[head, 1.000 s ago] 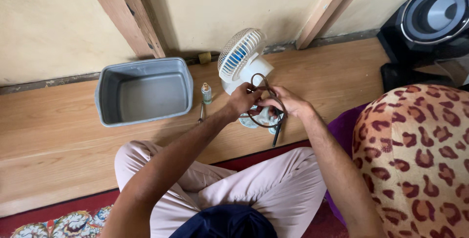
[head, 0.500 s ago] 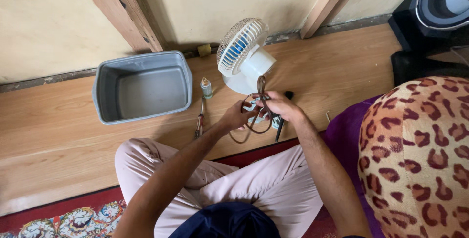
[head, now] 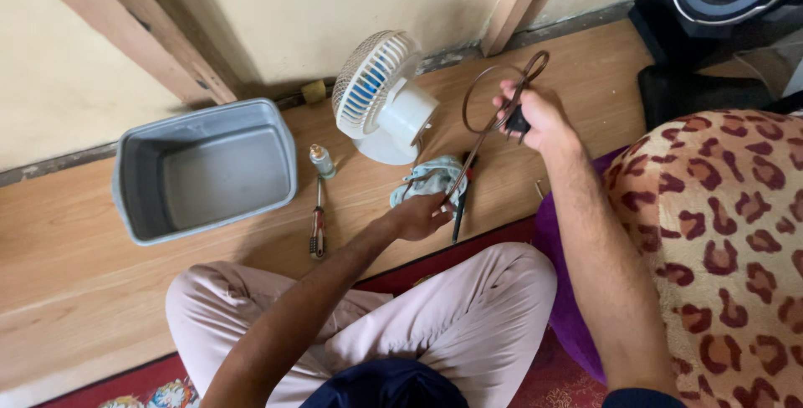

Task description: The person sits on the floor and uses a screwdriver to loosen and remove a screw from the base of a small white table fan. They handle the fan's power cord and reposition the fan while working.

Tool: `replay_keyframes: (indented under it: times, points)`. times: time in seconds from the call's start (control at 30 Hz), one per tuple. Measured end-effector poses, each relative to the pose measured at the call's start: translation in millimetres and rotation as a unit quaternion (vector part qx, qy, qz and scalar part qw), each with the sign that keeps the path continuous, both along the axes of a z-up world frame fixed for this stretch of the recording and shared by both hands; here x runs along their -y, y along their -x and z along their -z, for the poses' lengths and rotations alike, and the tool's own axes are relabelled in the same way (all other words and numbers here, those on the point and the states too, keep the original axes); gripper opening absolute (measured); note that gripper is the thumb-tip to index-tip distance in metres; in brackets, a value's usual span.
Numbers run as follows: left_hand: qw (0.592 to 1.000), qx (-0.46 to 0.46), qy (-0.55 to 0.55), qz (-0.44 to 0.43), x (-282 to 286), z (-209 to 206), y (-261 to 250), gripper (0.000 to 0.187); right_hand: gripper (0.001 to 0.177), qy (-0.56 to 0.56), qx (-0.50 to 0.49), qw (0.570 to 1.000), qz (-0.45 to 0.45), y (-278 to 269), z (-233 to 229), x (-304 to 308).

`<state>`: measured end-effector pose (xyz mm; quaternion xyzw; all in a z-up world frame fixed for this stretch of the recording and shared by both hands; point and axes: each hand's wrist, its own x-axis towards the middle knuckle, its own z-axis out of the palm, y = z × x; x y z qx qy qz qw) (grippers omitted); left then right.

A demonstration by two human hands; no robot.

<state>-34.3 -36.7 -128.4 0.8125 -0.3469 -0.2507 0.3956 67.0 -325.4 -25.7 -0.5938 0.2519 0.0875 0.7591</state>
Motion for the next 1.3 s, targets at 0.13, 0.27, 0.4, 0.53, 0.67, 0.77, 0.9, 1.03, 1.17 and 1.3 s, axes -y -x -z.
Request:
replay_keyframes:
  times: [0.13,0.27,0.4,0.53,0.67,0.77,0.9,1.03,1.17,1.3]
  points:
    - [0.978,0.033,-0.206,0.007,7,-30,-13,0.031,0.015,0.098,0.049,0.993,0.039,-14,-33,20]
    - [0.983,0.021,-0.177,-0.037,16,-73,-28,0.028,0.015,0.211,0.055,0.976,-0.030,-23,-67,35]
    - [0.992,0.066,-0.070,-0.077,30,-91,-40,0.025,0.022,0.368,-0.007,0.918,-0.151,-27,-99,47]
    - [0.994,0.076,0.029,-0.067,55,-91,-63,0.023,0.026,0.409,-0.033,0.886,-0.216,-37,-118,55]
    - [0.993,0.076,0.069,-0.060,85,-95,-91,0.026,0.033,0.406,-0.055,0.882,-0.234,-47,-107,49]
    - [0.991,0.103,0.060,-0.060,106,-100,-112,0.025,0.034,0.408,-0.070,0.876,-0.246,-51,-94,44]
    - [0.991,0.119,0.027,-0.056,130,-100,-145,0.024,0.036,0.424,-0.058,0.868,-0.251,-59,-77,50]
    - [0.990,0.131,0.014,-0.058,158,-105,-177,0.023,0.024,0.484,-0.027,0.850,-0.206,-61,-64,61]
    - [0.987,0.128,-0.091,-0.041,160,-135,-204,0.024,0.032,0.525,-0.027,0.835,-0.163,-64,-60,72]
    - [0.968,0.197,-0.141,-0.064,169,-155,-224,0.030,0.035,0.529,-0.034,0.835,-0.151,-64,-66,84]
